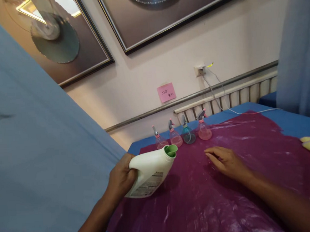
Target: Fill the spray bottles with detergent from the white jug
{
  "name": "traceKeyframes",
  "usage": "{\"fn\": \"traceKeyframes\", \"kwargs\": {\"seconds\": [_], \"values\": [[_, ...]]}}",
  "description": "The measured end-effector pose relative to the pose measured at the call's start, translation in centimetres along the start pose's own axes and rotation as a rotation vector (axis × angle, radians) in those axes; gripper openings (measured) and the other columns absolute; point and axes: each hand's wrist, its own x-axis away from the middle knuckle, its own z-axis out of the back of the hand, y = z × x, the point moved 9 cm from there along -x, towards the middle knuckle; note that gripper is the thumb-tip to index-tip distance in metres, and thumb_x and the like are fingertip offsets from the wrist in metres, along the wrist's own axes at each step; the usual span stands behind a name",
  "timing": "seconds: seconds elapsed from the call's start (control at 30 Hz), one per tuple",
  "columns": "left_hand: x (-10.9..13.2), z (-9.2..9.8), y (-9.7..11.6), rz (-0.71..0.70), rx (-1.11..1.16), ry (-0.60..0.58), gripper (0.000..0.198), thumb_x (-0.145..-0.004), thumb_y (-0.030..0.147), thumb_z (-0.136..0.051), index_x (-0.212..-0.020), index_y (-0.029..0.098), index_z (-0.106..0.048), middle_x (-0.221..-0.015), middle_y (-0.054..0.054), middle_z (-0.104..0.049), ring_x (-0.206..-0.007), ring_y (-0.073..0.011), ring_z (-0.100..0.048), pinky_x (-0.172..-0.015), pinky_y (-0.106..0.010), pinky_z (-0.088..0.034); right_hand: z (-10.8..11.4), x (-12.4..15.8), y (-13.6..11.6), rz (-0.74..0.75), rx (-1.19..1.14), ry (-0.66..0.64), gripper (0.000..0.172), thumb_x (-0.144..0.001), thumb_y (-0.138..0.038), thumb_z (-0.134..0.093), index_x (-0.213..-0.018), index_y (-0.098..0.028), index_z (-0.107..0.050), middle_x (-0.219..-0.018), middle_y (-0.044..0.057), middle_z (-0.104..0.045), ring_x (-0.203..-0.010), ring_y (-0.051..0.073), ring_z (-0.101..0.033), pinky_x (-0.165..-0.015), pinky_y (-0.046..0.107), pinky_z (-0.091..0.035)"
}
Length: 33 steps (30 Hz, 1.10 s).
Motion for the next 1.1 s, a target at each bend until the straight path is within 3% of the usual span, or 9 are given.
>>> {"fn": "traceKeyframes", "kwargs": {"seconds": [0.17,0.27,0.37,0.5,0.57,0.63,0.7,0.87,1.1], "values": [[0.7,-0.8,-1.4,0.150,0.218,0.111,0.021,-0.080,0.034,-0.053,-0.093,0.024,-0.067,-0.086,0.000,-0.074,-0.084,-0.0241,-0.070,-0.074,-0.031,-0.054,-0.2,0.3,0.4,0.004,0.004,-0.002,0.026,-0.108,-0.036,-0.057,-0.113,-0.028,-0.081,-0.108,0.009,-0.087,-0.097,0.029,-0.083,-0.090,0.045,-0.066],[1.4,-2.7,-1.6,0.294,0.360,0.191,0.021,-0.080,0.038,-0.058,-0.091,0.022,-0.067,-0.085,0.000,-0.073,-0.082,-0.0238,-0.069,-0.071,-0.031,-0.053,-0.4,0.7,0.4,0.012,-0.014,-0.007,0.025,-0.109,-0.038,-0.058,-0.113,-0.029,-0.081,-0.108,0.008,-0.087,-0.097,0.029,-0.083,-0.089,0.046,-0.066],[1.7,-5.6,-0.2,0.353,0.526,0.228,0.029,-0.081,0.046,-0.065,-0.095,0.021,-0.068,-0.087,-0.002,-0.073,-0.083,-0.0240,-0.068,-0.073,-0.033,-0.053,-0.4,0.8,0.1,0.017,-0.051,-0.014,0.023,-0.109,-0.038,-0.060,-0.114,-0.029,-0.081,-0.109,0.008,-0.087,-0.097,0.028,-0.083,-0.089,0.045,-0.065],[1.6,-9.6,3.4,0.355,0.685,0.211,0.031,-0.082,0.049,-0.070,-0.092,0.021,-0.067,-0.088,-0.002,-0.072,-0.084,-0.0243,-0.068,-0.074,-0.033,-0.053,0.3,0.0,-0.1,-0.066,-0.120,-0.004,0.026,-0.106,-0.044,-0.065,-0.121,-0.027,-0.079,-0.114,0.011,-0.085,-0.099,0.029,-0.081,-0.092,0.047,-0.065],[1.6,-11.4,5.4,0.345,0.727,0.198,0.026,-0.083,0.046,-0.069,-0.091,0.021,-0.066,-0.087,-0.003,-0.072,-0.084,-0.0243,-0.068,-0.073,-0.033,-0.052,0.7,-0.7,0.0,-0.145,-0.193,-0.048,0.050,-0.100,-0.047,-0.074,-0.146,-0.026,-0.069,-0.135,0.015,-0.080,-0.112,0.032,-0.080,-0.098,0.052,-0.065],[1.5,-13.0,7.5,0.328,0.773,0.170,0.022,-0.084,0.041,-0.067,-0.095,0.022,-0.067,-0.090,-0.003,-0.074,-0.086,-0.0247,-0.070,-0.074,-0.032,-0.053,0.9,-1.4,-0.4,-0.185,-0.289,-0.143,0.087,-0.093,-0.046,-0.083,-0.169,-0.027,-0.046,-0.158,0.019,-0.067,-0.129,0.035,-0.075,-0.106,0.056,-0.063],[1.4,-14.2,9.3,0.312,0.817,0.132,0.022,-0.085,0.036,-0.065,-0.101,0.022,-0.069,-0.096,-0.004,-0.076,-0.090,-0.0256,-0.072,-0.076,-0.034,-0.055,1.2,-1.8,-1.0,-0.188,-0.382,-0.238,0.105,-0.088,-0.043,-0.088,-0.176,-0.029,-0.033,-0.166,0.020,-0.060,-0.139,0.036,-0.069,-0.112,0.058,-0.060],[1.0,-14.4,13.2,0.247,0.853,0.029,0.029,-0.081,0.030,-0.065,-0.109,0.022,-0.072,-0.105,-0.006,-0.079,-0.097,-0.0266,-0.072,-0.081,-0.035,-0.056,2.4,-0.9,0.0,-0.279,-0.499,-0.271,0.088,-0.084,-0.045,-0.095,-0.160,-0.026,-0.055,-0.155,0.015,-0.070,-0.137,0.037,-0.069,-0.117,0.058,-0.057],[1.2,-12.8,16.1,0.219,0.887,-0.084,0.030,-0.075,0.023,-0.063,-0.104,0.023,-0.071,-0.099,-0.004,-0.078,-0.092,-0.0242,-0.071,-0.077,-0.031,-0.053,2.9,0.2,1.1,-0.374,-0.700,-0.184,0.087,-0.077,-0.049,-0.100,-0.151,-0.029,-0.060,-0.154,0.013,-0.071,-0.137,0.038,-0.068,-0.117,0.058,-0.055]]}}
